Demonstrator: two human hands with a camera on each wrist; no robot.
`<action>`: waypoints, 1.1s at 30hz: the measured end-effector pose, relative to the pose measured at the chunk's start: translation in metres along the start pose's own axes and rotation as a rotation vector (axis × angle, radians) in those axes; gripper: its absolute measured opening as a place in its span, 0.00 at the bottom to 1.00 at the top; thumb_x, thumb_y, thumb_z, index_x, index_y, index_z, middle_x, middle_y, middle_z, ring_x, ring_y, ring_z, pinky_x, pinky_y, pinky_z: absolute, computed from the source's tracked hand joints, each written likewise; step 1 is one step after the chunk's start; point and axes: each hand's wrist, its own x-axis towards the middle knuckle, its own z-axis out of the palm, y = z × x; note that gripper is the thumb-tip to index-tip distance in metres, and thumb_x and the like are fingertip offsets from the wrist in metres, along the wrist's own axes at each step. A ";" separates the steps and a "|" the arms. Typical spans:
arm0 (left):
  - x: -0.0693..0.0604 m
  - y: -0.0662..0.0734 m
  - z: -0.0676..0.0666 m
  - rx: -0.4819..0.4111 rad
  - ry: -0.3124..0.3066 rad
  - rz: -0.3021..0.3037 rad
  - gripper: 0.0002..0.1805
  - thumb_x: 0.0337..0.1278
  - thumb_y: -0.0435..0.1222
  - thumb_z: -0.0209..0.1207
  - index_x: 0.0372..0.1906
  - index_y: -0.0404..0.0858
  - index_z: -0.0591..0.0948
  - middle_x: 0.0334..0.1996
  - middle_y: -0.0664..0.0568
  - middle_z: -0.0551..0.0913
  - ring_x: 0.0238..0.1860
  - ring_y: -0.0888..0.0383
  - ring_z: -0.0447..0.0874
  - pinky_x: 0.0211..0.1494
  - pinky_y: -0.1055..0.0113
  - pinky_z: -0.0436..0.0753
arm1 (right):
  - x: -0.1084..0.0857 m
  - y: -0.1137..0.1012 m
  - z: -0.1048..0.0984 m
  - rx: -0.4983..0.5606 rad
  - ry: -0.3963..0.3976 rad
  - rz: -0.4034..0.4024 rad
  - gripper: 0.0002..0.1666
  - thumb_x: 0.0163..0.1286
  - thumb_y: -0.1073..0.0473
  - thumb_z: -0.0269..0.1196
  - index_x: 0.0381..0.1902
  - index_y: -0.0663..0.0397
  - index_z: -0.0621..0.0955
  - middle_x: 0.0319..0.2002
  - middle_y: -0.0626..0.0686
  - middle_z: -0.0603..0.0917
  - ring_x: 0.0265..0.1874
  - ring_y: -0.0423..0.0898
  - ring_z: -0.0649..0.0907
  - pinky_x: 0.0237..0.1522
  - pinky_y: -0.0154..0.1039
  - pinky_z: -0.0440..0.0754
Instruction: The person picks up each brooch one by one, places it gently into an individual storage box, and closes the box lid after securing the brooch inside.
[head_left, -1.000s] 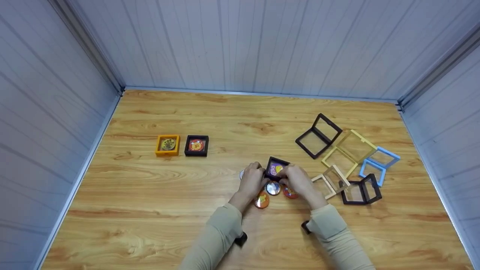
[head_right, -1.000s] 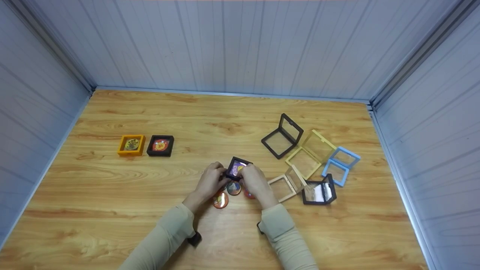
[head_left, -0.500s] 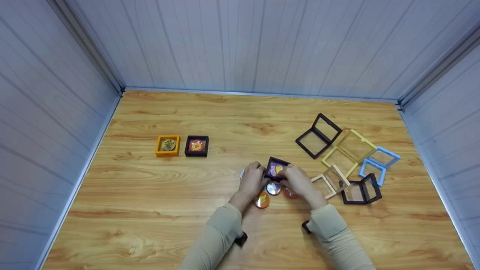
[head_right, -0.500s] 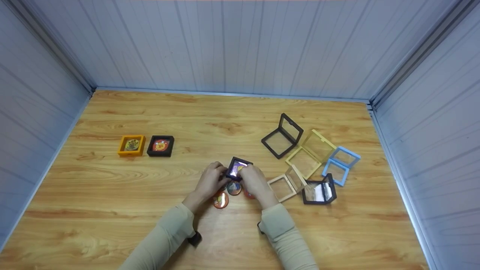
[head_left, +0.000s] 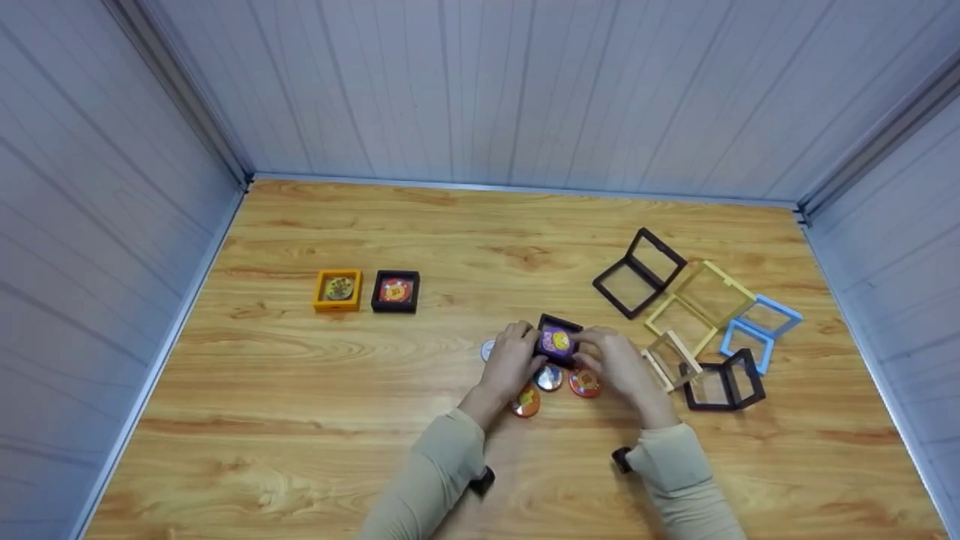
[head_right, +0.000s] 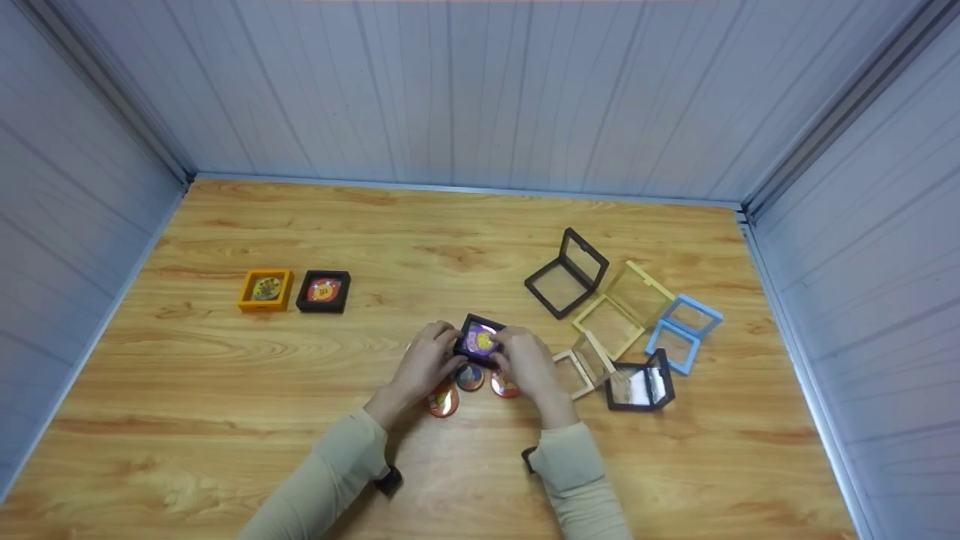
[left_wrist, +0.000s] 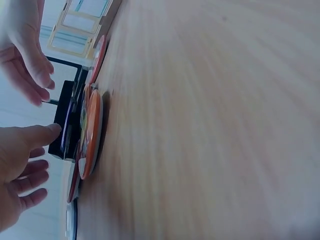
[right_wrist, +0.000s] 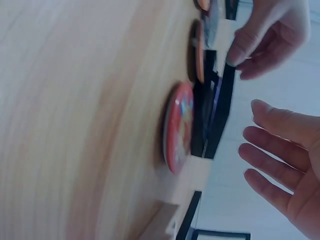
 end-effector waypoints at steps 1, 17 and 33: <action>0.000 0.001 -0.001 -0.004 -0.005 0.020 0.16 0.45 0.38 0.63 0.40 0.34 0.79 0.38 0.49 0.75 0.42 0.55 0.72 0.44 0.63 0.71 | -0.002 0.001 -0.002 0.013 0.024 0.019 0.15 0.54 0.64 0.64 0.41 0.63 0.80 0.40 0.59 0.80 0.41 0.55 0.78 0.44 0.48 0.74; 0.003 0.007 0.004 0.158 -0.067 0.219 0.07 0.50 0.35 0.58 0.35 0.40 0.83 0.35 0.54 0.76 0.39 0.58 0.72 0.40 0.66 0.70 | -0.038 0.023 -0.023 0.026 0.557 0.153 0.14 0.49 0.70 0.67 0.36 0.69 0.80 0.31 0.62 0.79 0.28 0.55 0.78 0.27 0.47 0.76; 0.008 0.004 0.005 0.219 -0.098 0.241 0.09 0.49 0.31 0.55 0.36 0.40 0.83 0.36 0.53 0.78 0.40 0.58 0.73 0.41 0.65 0.70 | -0.069 0.036 -0.040 -0.138 0.518 0.521 0.23 0.51 0.62 0.67 0.43 0.71 0.77 0.36 0.69 0.74 0.27 0.61 0.74 0.22 0.52 0.73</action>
